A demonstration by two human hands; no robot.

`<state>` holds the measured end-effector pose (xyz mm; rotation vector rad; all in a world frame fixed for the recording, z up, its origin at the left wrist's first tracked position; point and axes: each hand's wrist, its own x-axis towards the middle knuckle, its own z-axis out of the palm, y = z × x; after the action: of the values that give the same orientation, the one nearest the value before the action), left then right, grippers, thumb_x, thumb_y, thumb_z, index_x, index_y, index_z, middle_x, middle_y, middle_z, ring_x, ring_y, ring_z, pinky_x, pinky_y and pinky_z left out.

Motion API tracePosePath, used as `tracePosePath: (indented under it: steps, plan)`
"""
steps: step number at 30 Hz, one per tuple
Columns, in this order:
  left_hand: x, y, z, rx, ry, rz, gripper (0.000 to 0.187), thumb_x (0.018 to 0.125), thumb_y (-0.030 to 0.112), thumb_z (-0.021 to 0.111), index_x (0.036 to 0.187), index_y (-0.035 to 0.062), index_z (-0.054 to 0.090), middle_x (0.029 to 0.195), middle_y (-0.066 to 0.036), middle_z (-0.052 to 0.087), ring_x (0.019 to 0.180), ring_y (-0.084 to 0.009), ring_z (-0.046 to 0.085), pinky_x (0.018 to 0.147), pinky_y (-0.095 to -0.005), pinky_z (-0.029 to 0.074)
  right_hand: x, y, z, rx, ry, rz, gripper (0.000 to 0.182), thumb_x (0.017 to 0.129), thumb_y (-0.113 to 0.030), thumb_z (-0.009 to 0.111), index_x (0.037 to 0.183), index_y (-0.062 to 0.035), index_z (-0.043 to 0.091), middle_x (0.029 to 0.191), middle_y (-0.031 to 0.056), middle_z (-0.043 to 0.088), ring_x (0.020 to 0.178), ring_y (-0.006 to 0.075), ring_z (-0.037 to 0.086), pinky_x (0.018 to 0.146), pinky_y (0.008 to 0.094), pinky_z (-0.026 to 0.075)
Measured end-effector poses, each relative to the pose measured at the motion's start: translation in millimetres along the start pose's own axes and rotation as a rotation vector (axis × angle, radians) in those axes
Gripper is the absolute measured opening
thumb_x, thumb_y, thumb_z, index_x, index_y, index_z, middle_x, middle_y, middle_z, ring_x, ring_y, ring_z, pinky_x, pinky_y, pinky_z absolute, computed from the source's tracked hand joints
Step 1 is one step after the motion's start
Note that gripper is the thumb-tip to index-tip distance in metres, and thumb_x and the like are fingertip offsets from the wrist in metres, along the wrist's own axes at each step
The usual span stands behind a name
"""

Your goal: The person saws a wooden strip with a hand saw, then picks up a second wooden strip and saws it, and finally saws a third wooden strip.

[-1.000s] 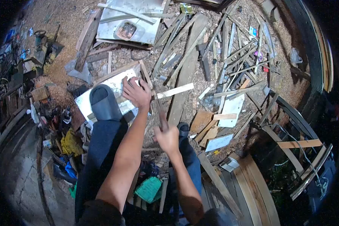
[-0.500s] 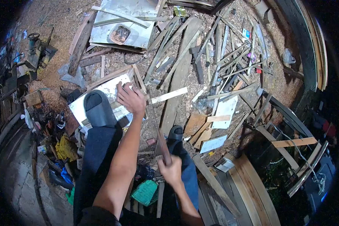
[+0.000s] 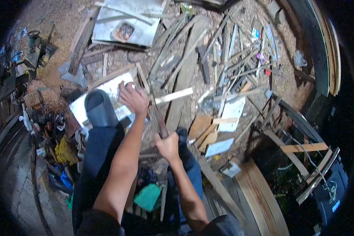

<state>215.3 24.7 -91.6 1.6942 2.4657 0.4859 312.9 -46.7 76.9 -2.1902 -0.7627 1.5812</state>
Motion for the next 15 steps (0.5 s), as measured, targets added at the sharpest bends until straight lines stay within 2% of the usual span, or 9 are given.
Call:
tracePosePath:
  steps: [1,2,3,5,7,10,12,13,15]
  plan:
    - [-4,-2,-6,0.002,-0.015,0.004,0.026,0.081,0.015,0.051,0.106,0.0085,0.052,0.132,-0.017,0.043,0.123,-0.0359,0.038,0.097,-0.0490,0.027,-30,19,-5,-0.264,-0.013,-0.200,0.022,0.081,-0.018,0.062,0.096,-0.0033,0.067,0.065,0.0213,0.059,0.060,0.0354,0.062,0.055,0.0405,0.048]
    - [11,4,3,-0.016,0.014,0.009,0.027,0.080,0.015,0.051,0.107,0.0084,0.052,0.132,-0.017,0.043,0.124,-0.0361,0.037,0.097,-0.0488,0.027,-66,20,-14,-0.268,0.076,-0.298,0.031,0.080,-0.014,0.061,0.110,-0.0054,0.065,0.064,0.0195,0.059,0.057,0.0314,0.063,0.054,0.0375,0.048]
    - [9,3,2,-0.014,0.006,0.005,0.028,0.080,0.016,0.052,0.107,0.0083,0.052,0.132,-0.017,0.043,0.124,-0.0363,0.037,0.098,-0.0486,0.027,-99,28,-20,0.000,0.041,-0.171,0.042,0.080,-0.011,0.060,0.121,-0.0052,0.060,0.062,0.0190,0.058,0.054,0.0295,0.063,0.052,0.0357,0.046]
    - [15,6,6,-0.001,0.018,0.006,0.029,0.080,0.017,0.052,0.108,0.0077,0.052,0.132,-0.017,0.043,0.125,-0.0359,0.037,0.097,-0.0479,0.027,-78,37,-24,-0.155,0.028,-0.149,0.029,0.081,-0.012,0.060,0.108,-0.0012,0.064,0.061,0.0190,0.057,0.055,0.0238,0.065,0.051,0.0348,0.045]
    - [8,4,1,-0.012,0.002,0.005,0.028,0.081,0.017,0.052,0.107,0.0073,0.052,0.132,-0.016,0.043,0.125,-0.0352,0.037,0.098,-0.0478,0.027,11,9,7,-0.150,0.014,-0.025,0.022,0.083,-0.015,0.060,0.075,0.0055,0.059,0.056,0.0171,0.054,0.052,0.0203,0.063,0.050,0.0334,0.045]
    - [7,7,-3,0.041,-0.049,-0.019,0.028,0.081,0.017,0.054,0.108,0.0080,0.053,0.134,-0.016,0.042,0.126,-0.0357,0.037,0.100,-0.0483,0.028,8,2,3,-0.011,0.026,-0.025,0.021,0.083,-0.015,0.059,0.078,0.0060,0.061,0.055,0.0157,0.054,0.050,0.0195,0.059,0.049,0.0345,0.045]
    - [11,6,2,0.016,-0.018,-0.018,0.029,0.081,0.016,0.055,0.109,0.0085,0.052,0.133,-0.017,0.044,0.128,-0.0367,0.038,0.101,-0.0487,0.028,-59,28,-26,-0.089,0.061,-0.276,0.021,0.080,-0.008,0.059,0.096,0.0022,0.066,0.055,0.0147,0.052,0.051,0.0187,0.058,0.051,0.0336,0.045]
    - [4,5,-3,0.019,-0.031,-0.025,0.029,0.081,0.016,0.055,0.109,0.0085,0.052,0.133,-0.017,0.044,0.128,-0.0367,0.038,0.101,-0.0487,0.028,-94,27,-33,0.070,0.052,-0.085,0.025,0.078,-0.008,0.060,0.101,-0.0008,0.067,0.055,0.0153,0.051,0.048,0.0231,0.057,0.051,0.0339,0.045]
    - [9,6,-1,-0.027,0.014,0.009,0.028,0.081,0.014,0.054,0.109,0.0087,0.052,0.132,-0.017,0.045,0.127,-0.0365,0.038,0.102,-0.0493,0.028,-68,30,-23,-0.175,0.027,-0.123,0.022,0.079,-0.011,0.060,0.096,0.0012,0.067,0.053,0.0114,0.051,0.049,0.0203,0.057,0.051,0.0335,0.045]
